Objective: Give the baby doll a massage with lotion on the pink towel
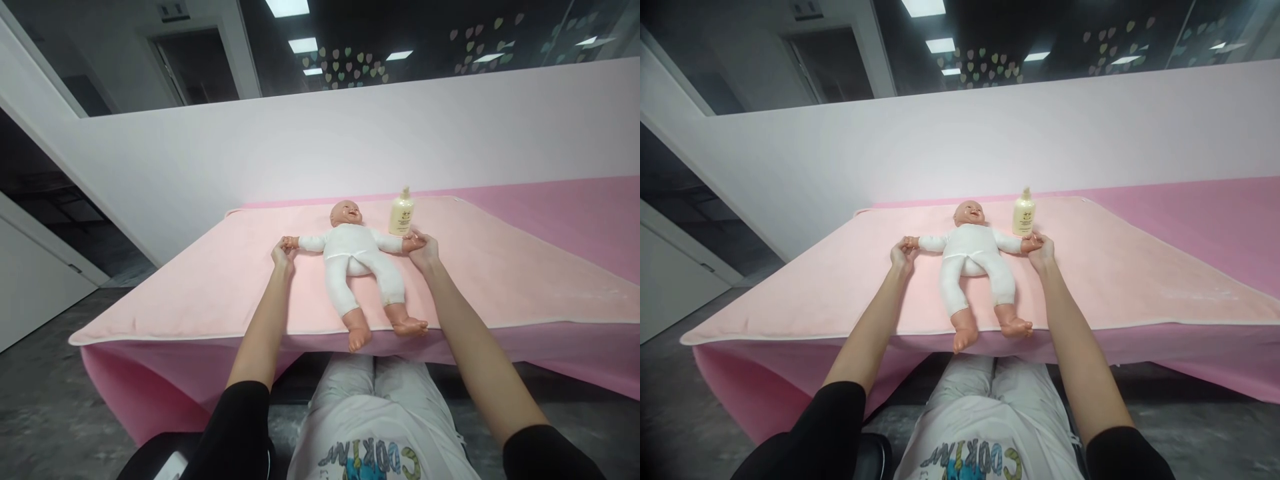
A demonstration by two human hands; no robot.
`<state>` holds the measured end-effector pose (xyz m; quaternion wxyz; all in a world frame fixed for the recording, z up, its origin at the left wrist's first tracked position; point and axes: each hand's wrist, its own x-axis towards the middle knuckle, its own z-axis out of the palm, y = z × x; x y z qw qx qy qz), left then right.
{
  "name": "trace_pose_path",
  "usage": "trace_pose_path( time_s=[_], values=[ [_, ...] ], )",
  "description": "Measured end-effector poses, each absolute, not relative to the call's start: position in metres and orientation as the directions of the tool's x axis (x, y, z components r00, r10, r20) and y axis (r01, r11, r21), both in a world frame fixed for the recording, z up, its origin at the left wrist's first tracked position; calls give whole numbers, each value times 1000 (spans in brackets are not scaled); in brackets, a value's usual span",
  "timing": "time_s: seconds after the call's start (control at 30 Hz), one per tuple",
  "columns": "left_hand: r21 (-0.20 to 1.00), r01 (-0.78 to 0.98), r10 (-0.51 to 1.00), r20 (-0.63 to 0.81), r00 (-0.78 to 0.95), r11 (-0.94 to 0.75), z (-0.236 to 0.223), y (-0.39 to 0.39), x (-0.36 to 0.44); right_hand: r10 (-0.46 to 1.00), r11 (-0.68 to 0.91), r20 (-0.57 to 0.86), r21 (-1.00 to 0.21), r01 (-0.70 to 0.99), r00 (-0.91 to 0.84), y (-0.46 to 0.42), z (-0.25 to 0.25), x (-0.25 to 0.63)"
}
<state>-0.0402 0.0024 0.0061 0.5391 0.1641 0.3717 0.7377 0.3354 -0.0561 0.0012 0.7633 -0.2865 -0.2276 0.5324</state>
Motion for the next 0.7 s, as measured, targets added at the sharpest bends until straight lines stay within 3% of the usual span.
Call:
trace_pose_path(
  time_s=[0.37,0.7],
  values=[
    [771,-619,918,-124,-377,-150,1,7,-41,835,344,-24,-756,-556,550,-51,-4,334],
    [791,-576,900,-76,-430,-208,-1,7,-36,814,325,-20,-814,-482,581,-47,-13,337]
  ],
)
